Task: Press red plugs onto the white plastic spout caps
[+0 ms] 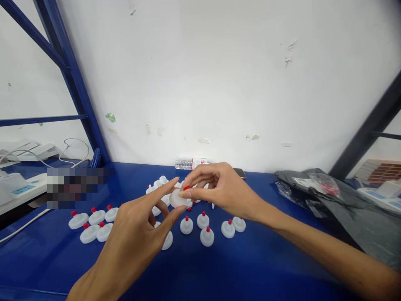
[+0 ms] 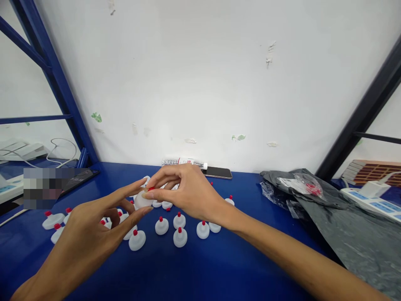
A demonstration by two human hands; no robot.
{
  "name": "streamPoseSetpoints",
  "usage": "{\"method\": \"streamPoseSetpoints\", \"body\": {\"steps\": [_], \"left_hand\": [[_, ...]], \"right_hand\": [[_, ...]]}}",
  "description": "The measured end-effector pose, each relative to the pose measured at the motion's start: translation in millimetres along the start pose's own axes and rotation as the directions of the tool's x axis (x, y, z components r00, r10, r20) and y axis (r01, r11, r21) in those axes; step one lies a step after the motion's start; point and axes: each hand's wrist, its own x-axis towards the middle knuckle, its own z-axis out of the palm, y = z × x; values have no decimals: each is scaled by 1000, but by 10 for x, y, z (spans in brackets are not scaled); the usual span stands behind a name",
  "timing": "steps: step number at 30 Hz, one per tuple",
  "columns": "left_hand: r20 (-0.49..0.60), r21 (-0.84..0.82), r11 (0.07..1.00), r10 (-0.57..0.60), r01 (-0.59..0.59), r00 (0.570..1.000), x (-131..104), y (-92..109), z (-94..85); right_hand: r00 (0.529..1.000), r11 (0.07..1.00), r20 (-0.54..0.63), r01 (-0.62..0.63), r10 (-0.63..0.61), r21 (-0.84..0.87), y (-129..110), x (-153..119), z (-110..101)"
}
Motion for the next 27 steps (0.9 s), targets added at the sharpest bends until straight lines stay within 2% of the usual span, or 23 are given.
{"method": "streamPoseSetpoints", "body": {"steps": [3, 6, 9, 11, 14, 16, 21, 27], "left_hand": [[20, -21, 1000, -4, 5, 1000, 7, 17, -11], [25, -12, 1000, -25, 26, 999, 22, 5, -52], [-2, -2, 999, -51, 51, 999, 47, -19, -117], [-20, 5, 998, -64, 65, 998, 61, -30, -154], [-19, 25, 996, -79, 80, 997, 67, -35, -176], [-6, 31, 996, -80, 80, 997, 63, -34, -171], [20, 19, 997, -81, 80, 997, 61, -23, -154], [12, 25, 998, -51, 50, 999, 67, -13, -167]], "right_hand": [[1000, 995, -8, 22, -23, -101, -20, 18, -82], [998, 961, 59, -9, 27, -276, -4, 45, -254], [974, 829, 129, -84, 185, -553, 90, 67, -404], [940, 738, 181, -98, 288, -667, 189, 76, -439], [878, 716, 296, -72, 376, -695, 335, 79, -400], [859, 705, 323, -61, 398, -707, 395, 71, -355], [843, 646, 305, -64, 443, -761, 404, 33, -314], [825, 601, 287, -77, 486, -795, 329, 52, -367]]}}
